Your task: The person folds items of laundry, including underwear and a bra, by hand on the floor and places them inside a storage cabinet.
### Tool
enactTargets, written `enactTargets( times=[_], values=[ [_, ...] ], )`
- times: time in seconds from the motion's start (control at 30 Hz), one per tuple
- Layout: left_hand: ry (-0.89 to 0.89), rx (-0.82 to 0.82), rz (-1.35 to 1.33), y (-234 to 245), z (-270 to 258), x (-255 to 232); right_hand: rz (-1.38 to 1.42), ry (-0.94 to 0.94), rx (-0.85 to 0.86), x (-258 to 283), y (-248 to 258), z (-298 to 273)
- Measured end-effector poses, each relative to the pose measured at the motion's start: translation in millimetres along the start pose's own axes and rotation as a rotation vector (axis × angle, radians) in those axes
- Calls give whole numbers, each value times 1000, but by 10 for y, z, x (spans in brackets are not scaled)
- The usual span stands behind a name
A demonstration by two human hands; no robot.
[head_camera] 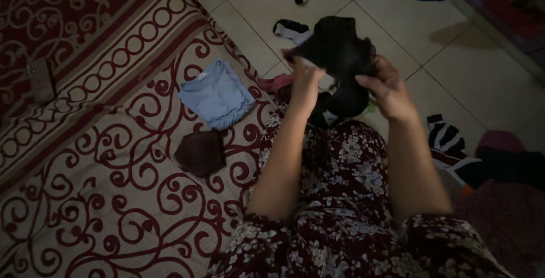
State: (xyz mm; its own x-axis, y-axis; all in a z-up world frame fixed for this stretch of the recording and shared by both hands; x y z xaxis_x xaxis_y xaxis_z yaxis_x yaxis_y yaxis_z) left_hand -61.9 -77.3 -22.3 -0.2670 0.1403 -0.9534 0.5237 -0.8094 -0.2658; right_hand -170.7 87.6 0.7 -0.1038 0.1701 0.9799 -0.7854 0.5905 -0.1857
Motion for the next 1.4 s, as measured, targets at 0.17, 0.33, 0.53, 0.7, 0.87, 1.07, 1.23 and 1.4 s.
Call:
enactTargets(
  times=[0.17,0.33,0.53,0.7,0.87,1.07,1.23,1.4],
  values=[
    [213,-76,881,6,-324,-599,-84,-12,7,173,7,28],
    [-101,-353,1185,-70,-385,-979,-198,71,109,272,-58,59],
    [-549,62,739,-201,-284,-790,-295,367,71,452,-232,41],
    [221,376,559,-216,-195,-242,-538,382,-233,472,-127,131],
    [410,447,137,-259,-248,82,-591,312,-329,434,13,291],
    [225,442,384,-401,-219,-356,-781,452,-345,504,-83,362],
    [254,263,542,144,159,-636,-432,228,68,433,96,439],
    [-46,237,269,396,283,-1139,-650,-115,180,129,331,268]
  ],
)
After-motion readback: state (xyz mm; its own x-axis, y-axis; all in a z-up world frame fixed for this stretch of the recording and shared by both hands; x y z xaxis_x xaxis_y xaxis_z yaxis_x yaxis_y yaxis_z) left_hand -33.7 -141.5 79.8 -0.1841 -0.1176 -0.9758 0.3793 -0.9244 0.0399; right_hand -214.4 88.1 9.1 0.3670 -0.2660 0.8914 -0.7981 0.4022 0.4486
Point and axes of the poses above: each hand's wrist, its own z-axis towards the middle knuckle, its own y-axis out of the back of the hand, x = y × z, the point moved 6 cm from there along z, towards the middle knuckle, and after that the axes turned 5 degrees about x, right-handed, at the moved point
